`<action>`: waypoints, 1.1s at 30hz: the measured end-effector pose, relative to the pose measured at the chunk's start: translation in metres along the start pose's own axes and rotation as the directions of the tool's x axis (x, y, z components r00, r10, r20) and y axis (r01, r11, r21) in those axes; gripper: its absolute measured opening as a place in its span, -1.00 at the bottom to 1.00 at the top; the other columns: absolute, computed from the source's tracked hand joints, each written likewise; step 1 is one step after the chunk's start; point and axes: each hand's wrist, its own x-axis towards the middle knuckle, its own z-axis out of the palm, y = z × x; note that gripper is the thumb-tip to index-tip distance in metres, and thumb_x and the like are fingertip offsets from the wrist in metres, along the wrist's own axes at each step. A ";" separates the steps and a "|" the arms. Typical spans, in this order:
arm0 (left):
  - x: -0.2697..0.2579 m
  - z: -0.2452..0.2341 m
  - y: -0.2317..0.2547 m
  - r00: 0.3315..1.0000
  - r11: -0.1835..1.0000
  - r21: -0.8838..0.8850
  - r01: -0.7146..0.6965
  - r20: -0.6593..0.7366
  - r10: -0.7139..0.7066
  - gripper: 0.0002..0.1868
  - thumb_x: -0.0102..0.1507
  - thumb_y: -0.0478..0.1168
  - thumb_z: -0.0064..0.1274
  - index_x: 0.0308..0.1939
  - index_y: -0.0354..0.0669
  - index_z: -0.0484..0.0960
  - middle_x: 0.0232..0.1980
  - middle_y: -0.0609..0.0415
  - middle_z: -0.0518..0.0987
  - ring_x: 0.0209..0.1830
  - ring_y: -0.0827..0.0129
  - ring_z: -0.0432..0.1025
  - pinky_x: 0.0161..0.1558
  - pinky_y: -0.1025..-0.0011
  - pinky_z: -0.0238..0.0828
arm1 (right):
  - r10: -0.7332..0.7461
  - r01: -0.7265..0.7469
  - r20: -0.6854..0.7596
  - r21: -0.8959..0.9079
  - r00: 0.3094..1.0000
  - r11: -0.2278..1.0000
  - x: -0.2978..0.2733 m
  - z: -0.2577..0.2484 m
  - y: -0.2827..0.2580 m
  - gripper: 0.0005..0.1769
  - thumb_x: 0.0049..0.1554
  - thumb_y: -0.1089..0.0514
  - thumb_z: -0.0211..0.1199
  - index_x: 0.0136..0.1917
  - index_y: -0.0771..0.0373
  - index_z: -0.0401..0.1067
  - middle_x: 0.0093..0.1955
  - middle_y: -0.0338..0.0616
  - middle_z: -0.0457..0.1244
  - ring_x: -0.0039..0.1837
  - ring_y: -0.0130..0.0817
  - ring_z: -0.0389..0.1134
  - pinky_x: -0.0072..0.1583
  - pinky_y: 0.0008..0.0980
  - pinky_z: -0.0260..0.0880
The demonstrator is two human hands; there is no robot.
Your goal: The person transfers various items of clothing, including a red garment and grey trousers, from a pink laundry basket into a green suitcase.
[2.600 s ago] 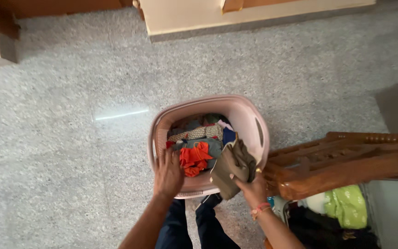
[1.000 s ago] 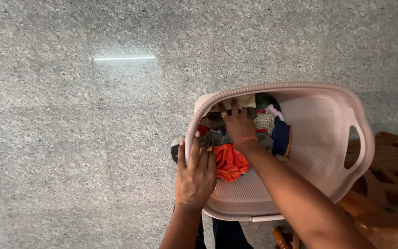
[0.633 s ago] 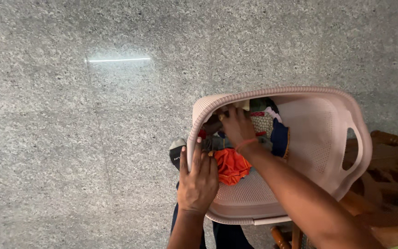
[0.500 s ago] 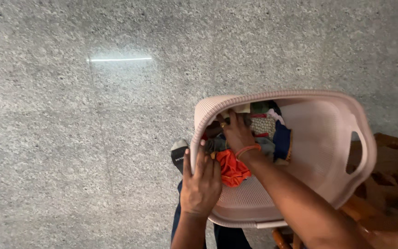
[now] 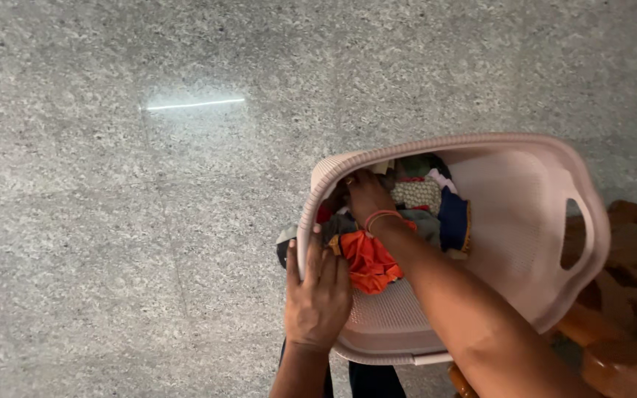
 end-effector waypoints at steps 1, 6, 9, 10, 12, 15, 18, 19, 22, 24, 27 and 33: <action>-0.001 0.001 0.001 1.000 1.000 0.010 0.005 0.007 -0.005 -0.79 0.25 -0.22 -0.02 -0.21 -0.28 0.66 0.02 -0.14 0.61 0.49 -0.01 0.22 0.34 -0.26 0.27 | -0.016 0.014 0.049 0.046 0.999 0.999 -0.005 -0.006 0.001 -0.35 0.16 0.08 0.18 0.48 0.24 0.19 0.57 0.14 -0.03 0.58 0.15 0.00 0.53 0.00 0.07; -0.001 0.004 0.004 1.000 0.997 0.071 0.021 -0.017 -0.019 -0.82 0.25 -0.22 -0.02 -0.23 -0.23 0.65 0.02 -0.13 0.63 0.46 0.02 0.24 0.32 -0.27 0.29 | -0.007 -0.028 0.303 0.112 0.953 0.993 -0.012 -0.050 -0.006 0.06 0.14 -0.25 0.19 0.69 -0.05 -0.31 0.72 0.05 -0.44 0.65 0.23 -0.28 0.56 0.18 -0.26; 0.000 0.004 0.005 0.997 0.996 0.094 0.002 -0.082 0.005 -0.77 0.22 -0.20 -0.02 -0.19 -0.26 0.66 0.03 -0.09 0.64 0.46 0.00 0.23 0.30 -0.25 0.29 | 0.029 -0.020 0.325 -0.030 0.945 0.999 -0.027 -0.071 -0.017 -0.09 0.23 -0.38 0.06 0.67 -0.07 -0.14 0.71 0.07 -0.38 0.69 0.20 -0.34 0.58 0.27 -0.37; -0.001 0.003 0.006 0.998 0.997 0.081 0.014 -0.064 -0.009 -0.78 0.24 -0.19 -0.01 -0.21 -0.26 0.66 0.01 -0.09 0.63 0.46 0.00 0.23 0.31 -0.26 0.29 | 0.038 -0.052 0.323 0.036 0.946 0.998 -0.039 -0.075 -0.017 -0.14 0.23 -0.38 0.04 0.65 -0.07 -0.08 0.73 0.03 -0.37 0.71 0.17 -0.35 0.58 0.24 -0.35; 0.000 0.000 0.008 0.999 0.998 0.059 0.036 -0.030 -0.034 -0.78 0.27 -0.18 0.00 -0.23 -0.26 0.65 -0.05 -0.09 0.63 0.46 -0.01 0.23 0.33 -0.28 0.29 | 0.057 -0.114 0.314 0.168 0.948 0.979 -0.069 -0.080 -0.019 -0.23 0.23 -0.37 -0.01 0.60 -0.09 0.06 0.77 -0.04 -0.35 0.74 0.11 -0.37 0.57 0.20 -0.29; 0.000 -0.003 0.010 0.999 0.993 0.108 0.041 -0.040 -0.037 -0.79 0.21 -0.21 0.01 -0.21 -0.25 0.67 -0.05 -0.07 0.64 0.51 0.04 0.20 0.35 -0.26 0.27 | 0.047 -0.129 0.298 0.263 0.954 0.956 -0.126 -0.091 -0.015 -0.18 0.29 -0.41 -0.19 0.62 0.08 0.01 0.73 -0.08 -0.21 0.72 -0.06 -0.27 0.62 0.04 -0.28; 0.001 -0.001 0.011 0.999 0.988 0.148 0.038 0.005 -0.039 -0.81 0.20 -0.22 0.03 -0.23 -0.25 0.68 -0.08 -0.07 0.66 0.52 0.00 0.18 0.35 -0.28 0.25 | 0.071 -0.097 0.202 0.122 0.977 0.988 -0.199 -0.108 -0.006 -0.18 0.29 -0.37 -0.14 0.60 0.16 -0.04 0.67 -0.02 -0.19 0.67 -0.02 -0.29 0.57 0.06 -0.31; 0.001 -0.001 0.010 0.999 0.987 0.154 0.038 0.007 -0.039 -0.79 0.19 -0.23 0.03 -0.21 -0.25 0.68 -0.07 -0.08 0.67 0.53 -0.02 0.17 0.36 -0.27 0.24 | 0.077 -0.102 0.155 0.165 0.985 0.981 -0.226 -0.115 0.000 -0.19 0.26 -0.34 -0.09 0.59 0.16 0.00 0.64 -0.02 -0.12 0.66 0.00 -0.25 0.56 0.03 -0.24; -0.002 0.003 0.012 0.999 0.983 0.177 0.041 0.023 -0.046 -0.75 0.20 -0.19 0.02 -0.18 -0.27 0.70 0.00 -0.13 0.67 0.54 -0.07 0.16 0.38 -0.26 0.22 | 0.209 -0.217 0.181 0.027 0.961 0.976 -0.282 -0.127 0.019 -0.25 0.24 -0.27 -0.03 0.54 0.17 0.10 0.56 -0.03 0.03 0.61 0.01 -0.13 0.53 0.07 -0.17; -0.003 0.006 0.010 0.998 0.976 0.214 0.045 0.030 -0.053 -0.70 0.23 -0.12 0.02 -0.20 -0.29 0.71 0.13 -0.18 0.65 0.54 -0.06 0.14 0.37 -0.24 0.21 | 0.253 -0.250 0.107 -0.039 0.962 0.967 -0.308 -0.127 0.027 -0.37 0.25 -0.19 -0.02 0.45 0.19 0.23 0.43 -0.01 0.16 0.53 0.00 0.01 0.49 0.08 -0.10; -0.004 0.011 0.007 0.998 0.953 0.303 0.019 0.056 -0.038 -0.71 0.25 -0.16 -0.02 -0.13 -0.24 0.72 0.22 -0.14 0.62 0.55 -0.09 0.12 0.38 -0.21 0.20 | 0.187 -0.184 -0.171 0.033 0.967 0.982 -0.331 -0.118 0.036 -0.55 0.24 -0.05 0.01 0.22 0.23 0.48 0.17 -0.01 0.37 0.32 -0.07 0.28 0.40 0.00 0.10; -0.007 0.012 0.011 0.998 0.907 0.422 0.005 0.060 -0.034 -0.73 0.26 -0.14 -0.02 -0.12 -0.16 0.73 0.29 -0.01 0.62 0.60 0.00 0.08 0.42 -0.13 0.22 | 0.155 -0.102 -0.455 0.139 0.877 0.985 -0.332 -0.100 0.039 -0.68 0.06 0.03 0.11 -0.09 0.22 0.58 -0.09 -0.06 0.43 0.00 -0.14 0.43 0.19 -0.11 0.32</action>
